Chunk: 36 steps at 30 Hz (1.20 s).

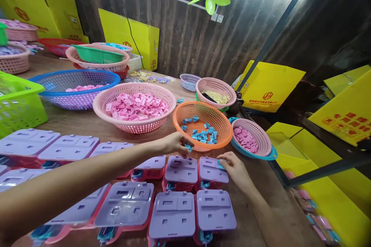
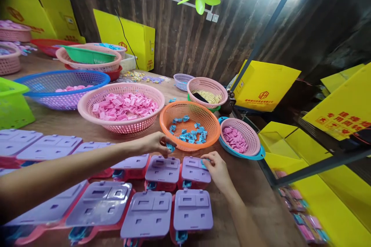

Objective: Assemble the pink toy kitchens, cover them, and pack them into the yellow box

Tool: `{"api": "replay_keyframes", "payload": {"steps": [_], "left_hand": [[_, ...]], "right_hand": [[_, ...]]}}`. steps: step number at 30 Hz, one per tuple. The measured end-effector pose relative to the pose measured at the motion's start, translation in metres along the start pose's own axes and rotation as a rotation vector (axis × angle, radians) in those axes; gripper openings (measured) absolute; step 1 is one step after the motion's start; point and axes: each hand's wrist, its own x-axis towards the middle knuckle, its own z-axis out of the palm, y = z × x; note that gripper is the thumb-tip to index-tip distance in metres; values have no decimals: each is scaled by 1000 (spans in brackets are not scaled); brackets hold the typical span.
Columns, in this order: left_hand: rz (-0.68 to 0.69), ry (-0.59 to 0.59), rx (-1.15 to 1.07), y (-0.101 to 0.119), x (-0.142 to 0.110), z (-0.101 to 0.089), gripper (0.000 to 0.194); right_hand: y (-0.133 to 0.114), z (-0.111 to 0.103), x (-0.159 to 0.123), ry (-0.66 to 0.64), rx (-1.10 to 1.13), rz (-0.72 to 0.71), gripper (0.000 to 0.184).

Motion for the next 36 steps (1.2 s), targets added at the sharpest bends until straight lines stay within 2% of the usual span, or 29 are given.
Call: {"api": "replay_keyframes", "payload": {"steps": [3, 5, 8, 13, 16, 19, 21, 25, 29, 33, 36], "left_hand": [[58, 90, 229, -7, 1, 10, 28], [121, 138, 402, -8, 0, 17, 21], [211, 169, 592, -7, -1, 27, 17], [222, 241, 715, -12, 2, 41, 16], [191, 290, 716, -14, 5, 43, 15], [104, 257, 668, -14, 6, 41, 19], [78, 225, 651, -14, 5, 40, 23], [61, 254, 589, -19, 5, 40, 24], [45, 311, 574, -25, 9, 43, 22], [12, 303, 575, -25, 9, 46, 23], [-17, 293, 576, -22, 5, 48, 26]], "right_hand": [[1, 6, -5, 89, -243, 43, 26], [3, 8, -8, 103, -313, 76, 22], [2, 5, -10, 100, -365, 55, 15], [-2, -9, -12, 198, -311, -42, 18], [-4, -14, -14, 142, -242, -61, 20], [-7, -16, -18, 1, -211, -60, 15], [-9, -16, -19, -46, -209, -98, 22], [-10, -16, -15, -42, -283, -153, 36], [-8, -16, -7, -7, -351, -167, 36], [-1, -11, 1, 79, -210, -200, 26], [12, -6, 5, 66, -27, -103, 25]]}}
